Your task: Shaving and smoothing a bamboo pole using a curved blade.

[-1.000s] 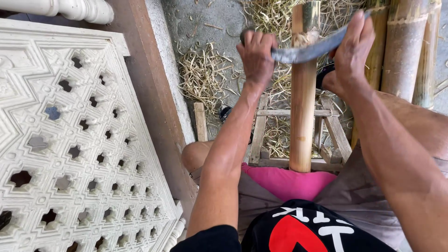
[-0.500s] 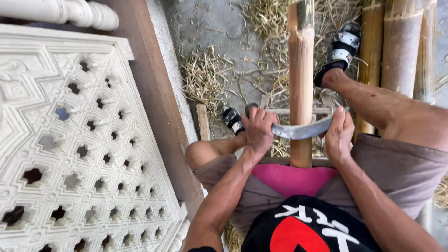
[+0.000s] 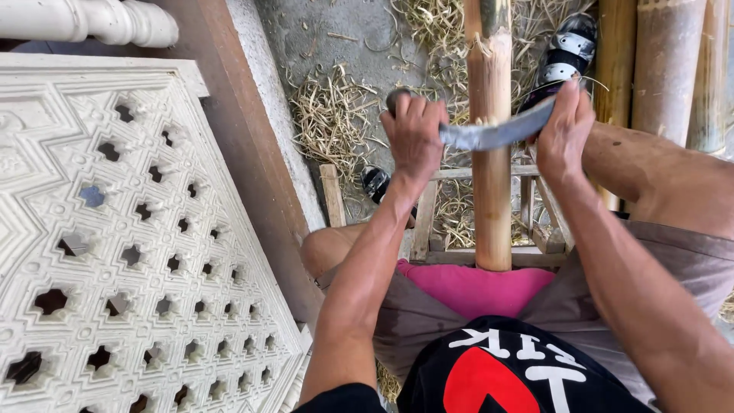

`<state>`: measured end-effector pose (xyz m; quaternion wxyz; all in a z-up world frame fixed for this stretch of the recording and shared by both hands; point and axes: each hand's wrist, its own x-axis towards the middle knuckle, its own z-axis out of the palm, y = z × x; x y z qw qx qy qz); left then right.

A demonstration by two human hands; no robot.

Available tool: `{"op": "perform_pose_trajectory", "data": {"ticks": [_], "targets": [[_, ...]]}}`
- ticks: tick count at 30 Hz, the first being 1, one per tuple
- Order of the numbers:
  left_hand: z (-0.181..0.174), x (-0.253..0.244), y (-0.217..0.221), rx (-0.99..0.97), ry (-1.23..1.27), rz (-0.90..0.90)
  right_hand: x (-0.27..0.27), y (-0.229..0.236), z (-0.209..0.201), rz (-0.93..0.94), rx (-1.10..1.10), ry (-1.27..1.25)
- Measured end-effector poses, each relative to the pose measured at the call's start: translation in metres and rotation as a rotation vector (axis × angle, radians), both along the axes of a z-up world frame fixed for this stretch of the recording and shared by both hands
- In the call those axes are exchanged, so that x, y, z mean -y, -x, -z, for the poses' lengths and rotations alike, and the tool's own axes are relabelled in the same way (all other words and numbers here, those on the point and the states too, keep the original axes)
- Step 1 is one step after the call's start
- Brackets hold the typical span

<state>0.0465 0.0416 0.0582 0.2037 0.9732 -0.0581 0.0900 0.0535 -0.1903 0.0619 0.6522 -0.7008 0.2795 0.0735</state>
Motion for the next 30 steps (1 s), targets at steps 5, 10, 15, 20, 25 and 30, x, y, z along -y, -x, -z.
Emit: {"op": "perform_pose_trajectory", "data": {"ticks": [5, 10, 15, 20, 25, 30], "targets": [[0.025, 0.0, -0.084, 0.181, -0.035, -0.111, 0.012, -0.091, 0.039, -0.105, 0.149, -0.129], [-0.003, 0.01, -0.064, 0.124, 0.031, -0.148, 0.006, -0.089, -0.018, -0.161, 0.133, -0.152], [-0.022, 0.017, 0.053, -0.019, 0.062, -0.047, 0.002, 0.044, -0.036, -0.182, -0.04, -0.062], [-0.07, 0.016, 0.108, -0.068, 0.088, 0.02, 0.009, 0.15, 0.026, 0.177, -0.107, -0.012], [-0.031, 0.018, 0.08, -0.025, 0.012, -0.009, 0.004, 0.091, -0.001, 0.025, -0.056, 0.215], [-0.004, 0.014, 0.021, 0.047, -0.026, -0.009, 0.006, 0.018, 0.006, -0.04, -0.005, 0.273]]}}
